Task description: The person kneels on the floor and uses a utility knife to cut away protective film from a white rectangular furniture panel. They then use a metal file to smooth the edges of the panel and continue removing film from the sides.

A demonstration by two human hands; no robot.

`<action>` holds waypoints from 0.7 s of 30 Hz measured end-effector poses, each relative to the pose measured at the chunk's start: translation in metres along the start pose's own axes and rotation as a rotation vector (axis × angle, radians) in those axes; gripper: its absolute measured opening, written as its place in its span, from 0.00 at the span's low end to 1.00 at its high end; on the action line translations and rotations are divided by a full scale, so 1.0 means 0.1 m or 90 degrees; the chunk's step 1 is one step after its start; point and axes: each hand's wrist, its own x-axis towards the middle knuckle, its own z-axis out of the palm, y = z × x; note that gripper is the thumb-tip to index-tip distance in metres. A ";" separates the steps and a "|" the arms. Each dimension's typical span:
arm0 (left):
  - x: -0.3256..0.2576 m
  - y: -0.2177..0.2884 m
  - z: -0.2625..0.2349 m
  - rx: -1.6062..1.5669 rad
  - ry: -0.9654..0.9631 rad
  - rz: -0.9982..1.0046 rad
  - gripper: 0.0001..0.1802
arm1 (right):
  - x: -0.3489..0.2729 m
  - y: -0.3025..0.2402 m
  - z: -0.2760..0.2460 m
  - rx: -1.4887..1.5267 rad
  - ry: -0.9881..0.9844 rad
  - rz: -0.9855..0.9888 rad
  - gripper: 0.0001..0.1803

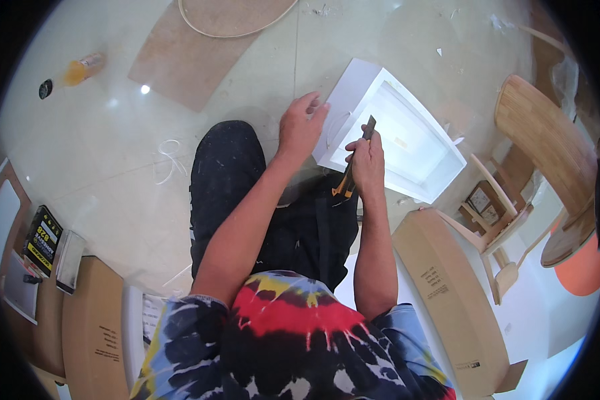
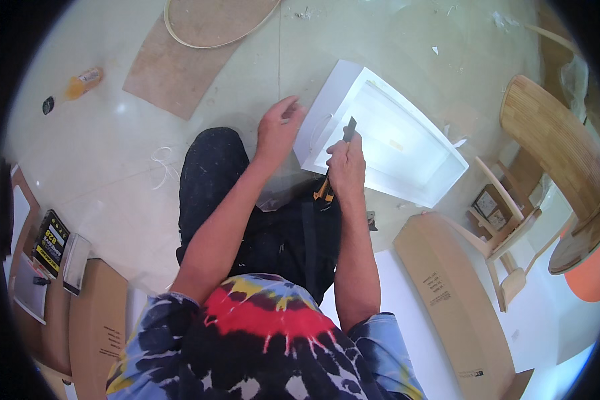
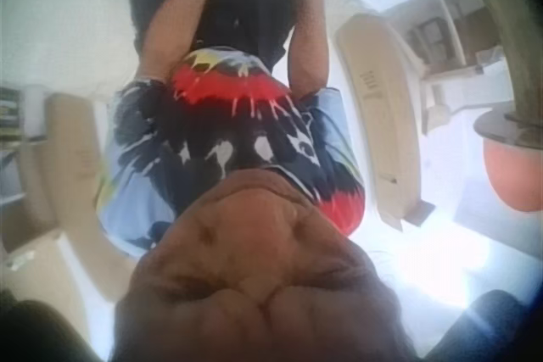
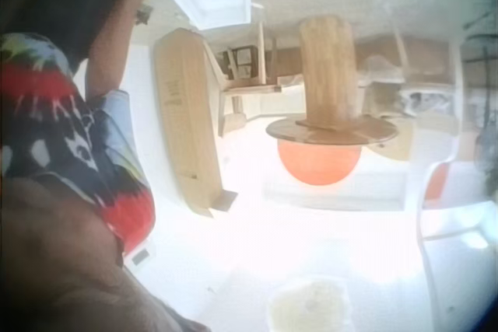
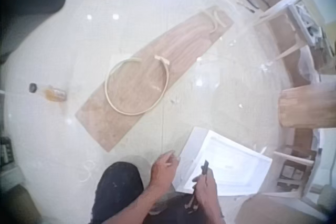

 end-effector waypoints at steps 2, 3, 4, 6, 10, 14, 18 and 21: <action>0.05 -0.05 0.12 0.021 -0.066 0.017 0.16 | 0.05 -0.08 -0.01 -0.109 -0.024 -0.023 0.20; 0.03 -0.17 0.19 0.072 -0.095 0.043 0.16 | 0.07 -0.13 0.00 -0.143 -0.037 -0.034 0.20; 0.02 -0.19 0.21 0.125 -0.129 0.069 0.15 | 0.10 -0.15 0.01 -0.176 -0.047 -0.043 0.20; -0.01 -0.26 0.20 0.075 -0.138 0.032 0.14 | 0.18 -0.17 0.04 -0.248 -0.048 -0.025 0.17; 0.02 -0.31 0.25 0.055 -0.125 0.082 0.12 | 0.25 -0.18 0.07 -0.343 -0.057 0.025 0.16; -0.03 -0.34 0.26 0.095 -0.113 0.073 0.10 | 0.27 -0.25 0.10 -0.418 -0.091 0.064 0.17; -0.11 -0.35 0.21 0.062 -0.102 0.073 0.09 | 0.21 -0.40 0.17 -0.498 -0.072 0.045 0.17; -0.14 -0.36 0.22 0.049 -0.090 0.076 0.08 | 0.21 -0.38 0.16 -0.529 -0.075 0.049 0.17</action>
